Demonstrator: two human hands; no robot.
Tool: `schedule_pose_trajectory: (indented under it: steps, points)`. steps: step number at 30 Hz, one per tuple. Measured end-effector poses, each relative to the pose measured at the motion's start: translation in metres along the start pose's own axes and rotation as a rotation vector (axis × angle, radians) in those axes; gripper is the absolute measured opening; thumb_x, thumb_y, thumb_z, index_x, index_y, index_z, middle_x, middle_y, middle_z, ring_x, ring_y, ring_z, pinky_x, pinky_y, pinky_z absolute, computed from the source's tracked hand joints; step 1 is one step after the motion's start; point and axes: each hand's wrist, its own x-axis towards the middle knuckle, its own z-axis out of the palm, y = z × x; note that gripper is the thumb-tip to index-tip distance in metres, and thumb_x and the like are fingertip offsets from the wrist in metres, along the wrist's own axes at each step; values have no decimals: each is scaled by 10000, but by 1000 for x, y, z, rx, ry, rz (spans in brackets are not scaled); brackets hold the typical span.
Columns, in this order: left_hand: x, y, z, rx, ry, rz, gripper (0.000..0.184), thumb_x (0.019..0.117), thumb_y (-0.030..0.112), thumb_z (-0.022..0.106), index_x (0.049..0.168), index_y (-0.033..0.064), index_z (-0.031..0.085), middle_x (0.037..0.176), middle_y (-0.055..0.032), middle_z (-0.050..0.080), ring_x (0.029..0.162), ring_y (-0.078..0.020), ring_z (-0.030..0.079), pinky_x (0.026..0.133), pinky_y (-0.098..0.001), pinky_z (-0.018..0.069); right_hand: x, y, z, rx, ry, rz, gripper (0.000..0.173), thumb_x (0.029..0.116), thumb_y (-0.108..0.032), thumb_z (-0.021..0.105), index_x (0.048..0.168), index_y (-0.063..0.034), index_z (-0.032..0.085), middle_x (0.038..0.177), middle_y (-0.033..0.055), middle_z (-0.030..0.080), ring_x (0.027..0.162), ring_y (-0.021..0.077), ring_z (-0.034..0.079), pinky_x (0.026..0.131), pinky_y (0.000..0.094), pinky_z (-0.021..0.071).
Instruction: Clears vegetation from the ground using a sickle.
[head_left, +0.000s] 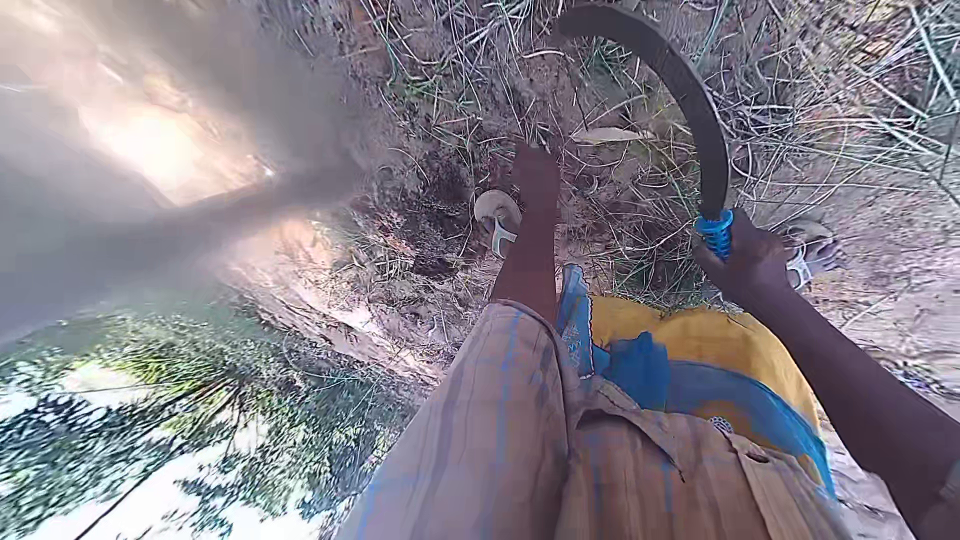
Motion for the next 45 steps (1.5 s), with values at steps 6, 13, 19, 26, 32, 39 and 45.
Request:
schedule_pose_trajectory:
  steps: [6,13,19,26,32,39,45]
  points:
    - [6,-28,-46,274,25,102,442,1137,195,290,1393,-77,526,1304,-312,623,1269,-432,599,1073,-576,450,88,-51,15,-39,-493,-13,356,1017,-206,618,1277,26,547,952,274,661,900,484,667,742,654,493]
    - [-44,-41,-6,613,-398,305,396,1133,204,351,1407,-13,537,1197,-324,664,1166,-504,642,968,-659,492,-15,27,3,-213,-603,241,398,1016,-204,613,1278,83,530,953,337,653,946,544,658,773,685,474]
    - [-90,-56,38,695,-621,316,399,1111,220,402,1446,40,522,1346,-254,626,1264,-430,608,1006,-613,493,-106,41,-29,-164,-318,207,356,921,-136,667,1168,115,621,824,327,664,749,543,676,621,676,490]
    - [28,28,-66,573,79,623,807,948,191,700,1642,157,287,1721,-222,86,1561,-513,84,1107,-736,300,62,-49,-19,87,-37,54,360,981,-150,665,1216,105,569,839,319,645,794,529,657,685,686,485]
    - [89,61,-105,661,7,200,529,1051,159,493,1502,-90,373,1476,-346,480,1313,-499,547,1028,-655,466,146,-112,19,158,-155,104,428,1002,-202,634,1321,64,531,1024,305,677,988,500,673,818,660,495]
    - [60,42,-107,628,-108,355,412,1126,198,340,1350,-66,563,1274,-348,626,1233,-516,603,1008,-684,462,110,-70,52,2,-382,258,465,1033,-238,598,1385,49,497,1138,319,665,1096,508,649,905,666,484]
    - [-7,-22,-62,858,-526,402,358,1092,170,454,1383,1,577,1293,-280,642,1226,-467,615,994,-648,484,-56,35,30,-84,-459,419,522,996,-209,639,1412,80,517,1038,360,685,1000,560,669,849,693,491]
